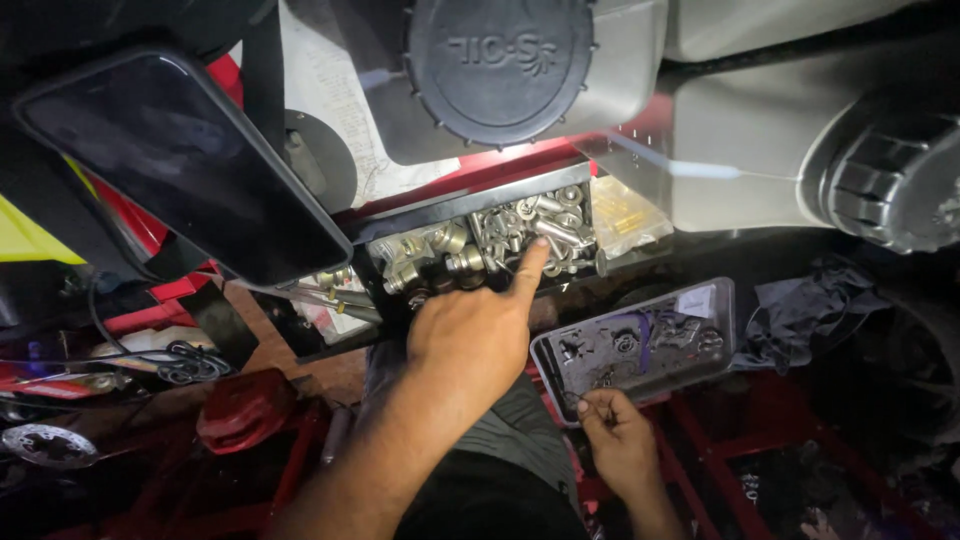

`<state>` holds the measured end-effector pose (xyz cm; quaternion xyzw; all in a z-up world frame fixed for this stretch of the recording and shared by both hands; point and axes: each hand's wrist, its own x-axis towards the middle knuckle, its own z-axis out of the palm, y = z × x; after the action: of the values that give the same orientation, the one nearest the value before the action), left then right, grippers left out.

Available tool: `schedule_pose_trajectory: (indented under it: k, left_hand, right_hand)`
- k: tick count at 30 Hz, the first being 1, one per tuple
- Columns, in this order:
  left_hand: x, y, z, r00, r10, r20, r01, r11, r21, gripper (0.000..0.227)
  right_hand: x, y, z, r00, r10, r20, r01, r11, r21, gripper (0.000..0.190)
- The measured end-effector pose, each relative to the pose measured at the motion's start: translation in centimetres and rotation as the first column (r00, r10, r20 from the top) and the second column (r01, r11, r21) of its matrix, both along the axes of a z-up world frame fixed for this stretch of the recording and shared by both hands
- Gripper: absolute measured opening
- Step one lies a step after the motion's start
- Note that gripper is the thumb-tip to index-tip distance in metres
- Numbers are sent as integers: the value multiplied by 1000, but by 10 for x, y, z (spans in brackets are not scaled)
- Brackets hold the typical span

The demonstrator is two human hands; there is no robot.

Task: The person uses pliers to remove a small metal clip from a disassembled engine block. They then search through drawers containing various nuts, bolts, and washers, selecting specific parts. The person wipes a gear with a cloth and places it on the workbench before continuing to sort through hardware.

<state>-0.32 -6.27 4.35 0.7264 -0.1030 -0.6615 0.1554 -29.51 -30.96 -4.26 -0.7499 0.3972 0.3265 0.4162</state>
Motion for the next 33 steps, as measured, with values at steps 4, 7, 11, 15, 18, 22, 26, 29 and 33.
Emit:
schedule_pose_trajectory:
  k: [4,7,11,15,18,22,26,29,33]
  left_hand:
    - [-16,7,2,998,62,14,-62,998,14,80]
    - [-19,12,-1,981,86,175,-99,993,68,69]
    - [0,14,-1,1000,-10,16,9,997,73,81]
    - [12,14,7,1000,-7,10,6,994,106,83]
    - [13,21,1,995,32,94,-43,991,126,89]
    - [14,25,2,995,-2,101,-9,995,103,91]
    - [11,21,0,994,-83,75,83,997,5,78]
    - [7,20,-10,988,-111,106,112,994,0,79]
    - [5,26,-15,988,-52,144,53,999,-9,90]
  right_hand:
    - [-3,-4,-1,1000,16,-12,-16,1000,-16,10]
    - [10,-1,9,999,34,-3,-34,999,-40,7]
    - [10,1,10,997,40,-71,-42,999,-27,9]
    - [-8,0,-3,1000,-13,8,13,1000,15,8]
    - [-1,7,4,998,-11,-60,9,999,-31,9]
    - [-4,3,2,996,68,-54,-70,997,-40,11]
    - [-8,4,-2,998,44,-34,-45,999,-24,10]
    - [-5,7,2,999,31,-17,-31,999,-9,9]
    - [-3,9,1,998,54,-31,-55,998,-33,11]
